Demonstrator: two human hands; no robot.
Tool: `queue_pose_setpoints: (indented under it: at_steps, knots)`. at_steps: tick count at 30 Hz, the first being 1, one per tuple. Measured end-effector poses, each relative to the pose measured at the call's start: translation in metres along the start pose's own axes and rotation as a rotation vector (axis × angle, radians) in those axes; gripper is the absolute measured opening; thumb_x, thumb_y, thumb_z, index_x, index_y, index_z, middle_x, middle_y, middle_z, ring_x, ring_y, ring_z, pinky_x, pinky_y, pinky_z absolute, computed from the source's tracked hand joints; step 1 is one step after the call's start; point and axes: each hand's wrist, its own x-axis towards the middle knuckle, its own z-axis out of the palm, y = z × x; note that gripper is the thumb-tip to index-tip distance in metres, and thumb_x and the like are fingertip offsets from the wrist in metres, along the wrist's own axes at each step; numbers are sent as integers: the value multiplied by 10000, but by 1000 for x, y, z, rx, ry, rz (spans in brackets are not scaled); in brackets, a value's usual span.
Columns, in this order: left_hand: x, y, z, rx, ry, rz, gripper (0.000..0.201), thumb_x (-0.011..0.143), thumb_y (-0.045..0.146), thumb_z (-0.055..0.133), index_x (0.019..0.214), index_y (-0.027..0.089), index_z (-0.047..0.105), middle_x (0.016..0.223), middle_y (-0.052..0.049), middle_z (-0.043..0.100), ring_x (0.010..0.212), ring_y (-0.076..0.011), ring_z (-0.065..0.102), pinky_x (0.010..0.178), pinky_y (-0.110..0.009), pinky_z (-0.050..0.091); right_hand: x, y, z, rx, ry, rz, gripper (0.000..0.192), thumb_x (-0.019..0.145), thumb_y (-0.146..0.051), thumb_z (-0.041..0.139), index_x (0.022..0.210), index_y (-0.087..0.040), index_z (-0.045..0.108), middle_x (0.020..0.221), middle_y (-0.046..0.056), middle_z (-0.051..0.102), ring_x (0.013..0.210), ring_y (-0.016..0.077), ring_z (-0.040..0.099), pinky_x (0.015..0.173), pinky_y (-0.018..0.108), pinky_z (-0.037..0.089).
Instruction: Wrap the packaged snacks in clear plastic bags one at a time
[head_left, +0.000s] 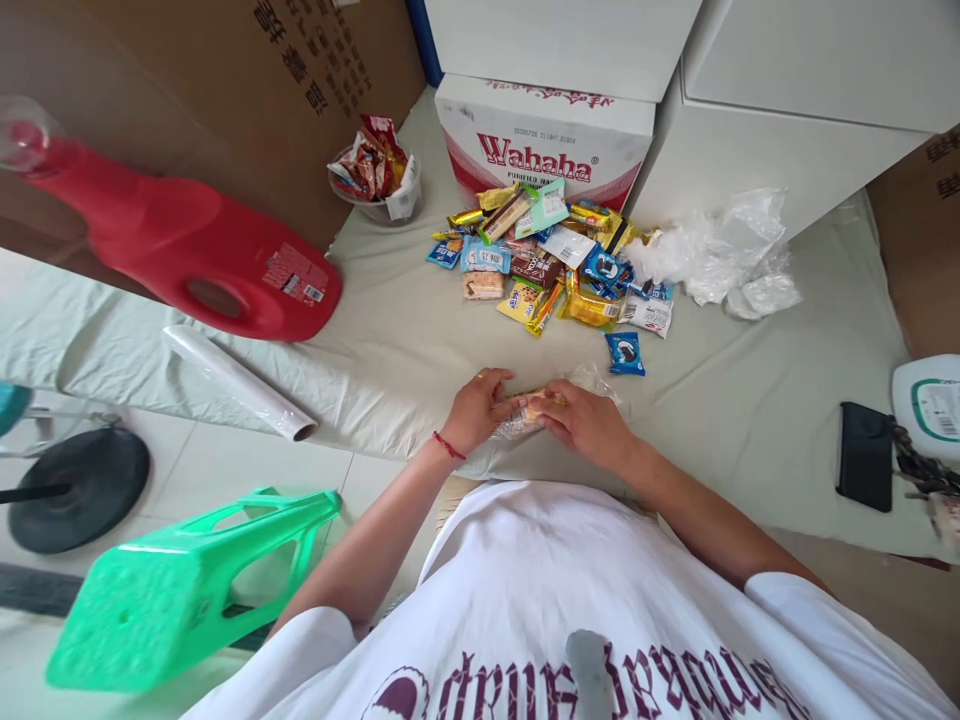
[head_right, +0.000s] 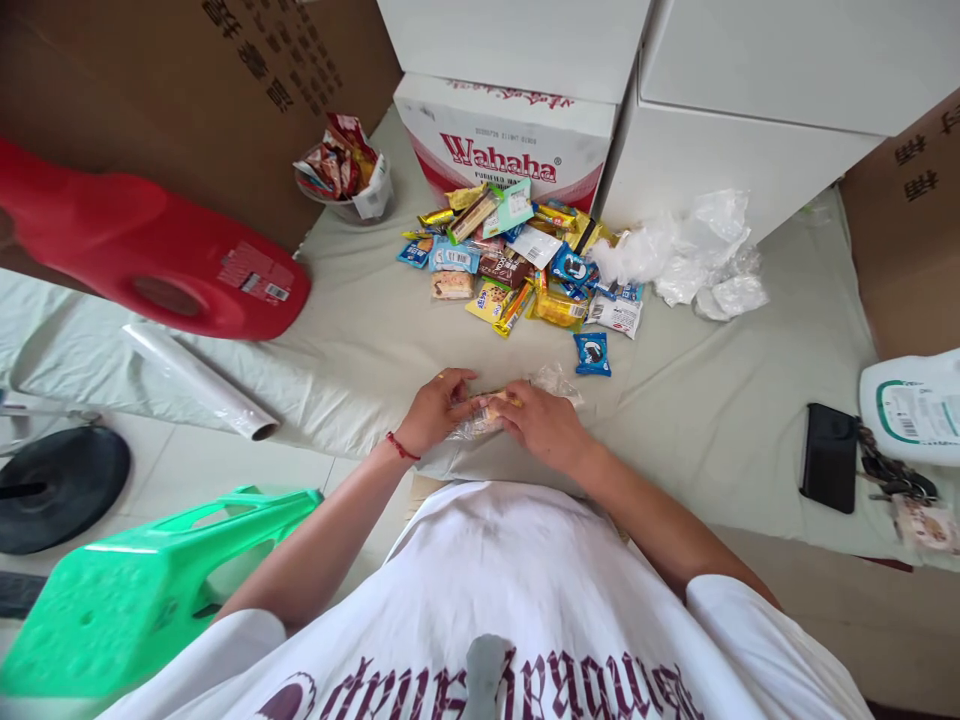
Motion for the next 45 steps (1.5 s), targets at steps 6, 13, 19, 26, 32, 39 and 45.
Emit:
queue_pose_setpoints:
  at_steps: [6, 13, 19, 26, 32, 39, 45]
  knots:
    - [-27, -15, -25, -256, -130, -319, 380, 790, 556, 674, 681, 195, 631, 577, 22, 523, 554, -136, 493, 533, -267, 351, 11, 9, 25, 53, -12, 108, 326, 1047, -345, 521, 1322, -323, 697, 1256, 75, 617, 907, 170, 630, 699, 273, 496]
    - [-18, 28, 0, -703, -122, -438, 297, 869, 430, 537, 881, 172, 684, 759, -55, 707, 546, -132, 554, 498, -271, 391, 12, 4, 31, 240, 20, 121, 318, 1015, -280, 559, 1293, -306, 710, 1220, 75, 603, 903, 169, 635, 789, 317, 547]
    - [-25, 52, 28, -61, 49, -150, 305, 966, 361, 493, 1115, 256, 738, 1057, -60, 750, 934, -225, 679, 793, -355, 528, 0, 33, 15, 352, 77, 114, 659, 870, -116, 614, 1510, -235, 507, 1500, 141, 474, 1133, 230, 626, 915, 381, 555]
    - [-12, 44, 33, 124, 176, -249, 561, 803, 414, 768, 1291, 184, 615, 1113, -122, 640, 1018, -281, 606, 911, -407, 499, -8, 86, -11, 440, 162, 359, 220, 959, -333, 581, 997, -206, 756, 878, 49, 716, 741, 179, 633, 727, 303, 502]
    - [-9, 42, 32, 151, 129, -370, 427, 713, 519, 813, 942, 204, 639, 1179, -142, 607, 1224, -370, 482, 988, -472, 420, -1, 99, -21, 259, 205, 209, 571, 875, -508, 703, 1351, -202, 626, 1203, 132, 693, 1178, 312, 568, 1012, 438, 435]
    - [-7, 53, 32, -68, 168, -254, 364, 718, 351, 757, 807, 241, 421, 758, 37, 479, 693, -165, 473, 674, -305, 385, -10, 52, -12, 128, -51, 278, 188, 983, -258, 533, 931, -175, 693, 954, 95, 641, 815, 204, 586, 750, 302, 420]
    - [-5, 79, 60, 74, 388, 144, 218, 763, 125, 628, 914, 212, 498, 929, -61, 547, 903, -240, 526, 797, -375, 426, -19, 8, 15, 469, 93, 408, 195, 979, -266, 467, 930, -201, 644, 919, 88, 638, 832, 215, 583, 780, 319, 445]
